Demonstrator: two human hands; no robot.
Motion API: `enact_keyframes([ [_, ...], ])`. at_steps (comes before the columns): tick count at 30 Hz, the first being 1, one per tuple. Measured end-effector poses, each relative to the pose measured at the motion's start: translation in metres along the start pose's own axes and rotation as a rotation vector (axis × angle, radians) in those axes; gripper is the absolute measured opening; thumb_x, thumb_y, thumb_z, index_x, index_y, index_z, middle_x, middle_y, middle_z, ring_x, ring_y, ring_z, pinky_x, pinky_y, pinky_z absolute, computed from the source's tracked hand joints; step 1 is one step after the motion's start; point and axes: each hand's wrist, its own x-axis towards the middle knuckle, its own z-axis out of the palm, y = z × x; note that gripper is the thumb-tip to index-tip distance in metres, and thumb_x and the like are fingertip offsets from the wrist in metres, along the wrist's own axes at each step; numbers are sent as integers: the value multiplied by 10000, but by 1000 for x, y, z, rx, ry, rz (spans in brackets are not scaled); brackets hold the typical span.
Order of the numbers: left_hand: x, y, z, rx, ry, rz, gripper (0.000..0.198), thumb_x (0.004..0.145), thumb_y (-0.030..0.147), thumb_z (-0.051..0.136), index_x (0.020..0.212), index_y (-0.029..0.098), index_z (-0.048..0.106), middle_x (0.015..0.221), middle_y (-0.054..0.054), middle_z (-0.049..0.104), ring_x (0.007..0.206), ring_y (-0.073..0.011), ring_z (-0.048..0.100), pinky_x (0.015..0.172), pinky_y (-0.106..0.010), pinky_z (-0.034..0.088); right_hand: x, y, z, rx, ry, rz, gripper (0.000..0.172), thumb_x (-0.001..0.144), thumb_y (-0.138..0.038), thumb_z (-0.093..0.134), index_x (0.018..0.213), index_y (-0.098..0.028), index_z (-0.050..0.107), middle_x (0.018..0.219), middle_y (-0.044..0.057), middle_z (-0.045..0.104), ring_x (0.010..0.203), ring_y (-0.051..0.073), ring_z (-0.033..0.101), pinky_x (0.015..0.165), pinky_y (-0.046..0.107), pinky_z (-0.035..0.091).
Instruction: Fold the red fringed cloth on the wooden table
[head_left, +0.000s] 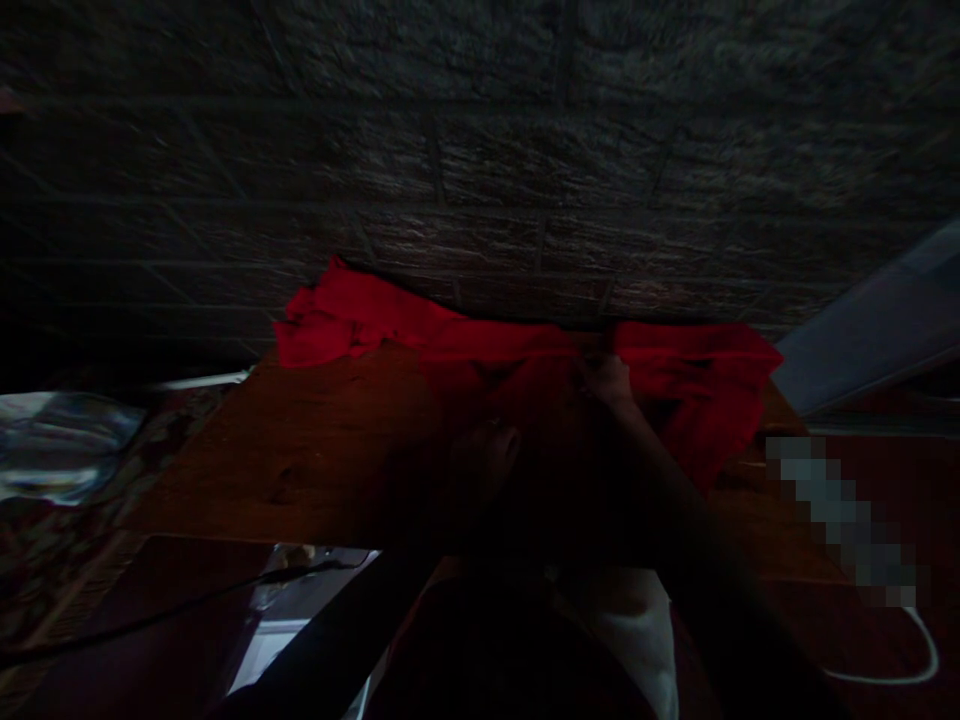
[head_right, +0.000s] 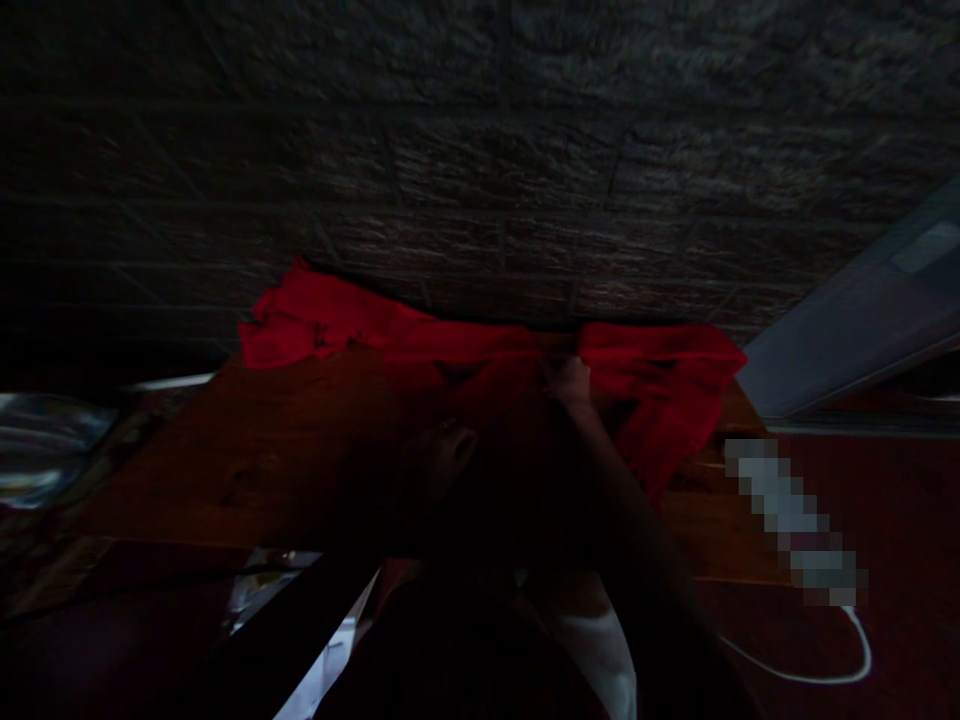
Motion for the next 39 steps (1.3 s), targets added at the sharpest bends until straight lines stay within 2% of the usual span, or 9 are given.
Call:
enact_keyframes([
  [6,16,-3,-32,-185,-89,125,240,940,393,550,902,226,718,959,-32,734,887,-199,663,769,-291,463,0,1,-2,194,-84,48,237,958,-322,556,1010,-126,679,771,56,717,425,73,579,397,147,441],
  [9,42,-9,-53,-271,-37,208,269,959,387,514,927,223,726,969,-37,743,894,-197,670,790,-290,471,-5,1,-8,274,-133,75,199,981,-216,490,1055,-109,641,938,86,728,442,50,574,408,146,469],
  [12,76,-20,-61,-345,-27,290,241,953,333,518,937,208,723,997,-39,744,921,-191,672,830,-286,475,-14,1,-15,291,-174,81,167,960,-141,488,1010,-109,644,917,74,729,429,37,551,396,134,459],
  [18,111,-48,-44,-263,-135,301,224,917,347,554,961,190,708,1010,-66,737,926,-210,672,857,-320,479,-25,-2,-19,293,-303,71,103,898,-186,620,824,-127,661,717,23,699,406,36,505,357,117,395],
  [23,111,-71,-28,-306,-155,219,305,897,427,552,1037,185,673,1090,-77,716,979,-221,659,875,-327,488,-25,-1,-18,287,-365,10,174,898,-295,650,844,-132,676,701,12,699,427,29,476,354,106,363],
  [28,111,-83,-25,-488,-323,181,421,876,536,550,1037,175,693,1103,-77,721,1001,-241,666,877,-320,497,-31,-2,-15,264,-478,-9,257,888,-408,657,898,-156,705,749,6,717,431,30,469,364,125,351],
  [32,109,-87,-25,-695,-411,138,464,815,465,657,1169,166,654,1239,-98,678,1108,-242,642,942,-328,488,-36,-6,-13,205,-522,-18,313,873,-458,658,904,-153,722,789,27,733,443,36,475,374,137,356],
  [35,108,-91,-24,-824,-457,78,644,741,399,748,1313,169,566,1327,-122,626,1184,-245,610,963,-336,488,-37,-8,-13,182,-534,-21,334,867,-469,651,888,-142,718,806,38,731,454,42,477,379,145,366],
  [39,106,-94,-22,-802,-446,78,651,729,435,756,1302,177,588,1324,-120,629,1178,-256,612,956,-340,490,-38,-6,-12,173,-536,-21,284,869,-423,648,931,-153,707,792,22,719,464,39,479,381,128,359],
])
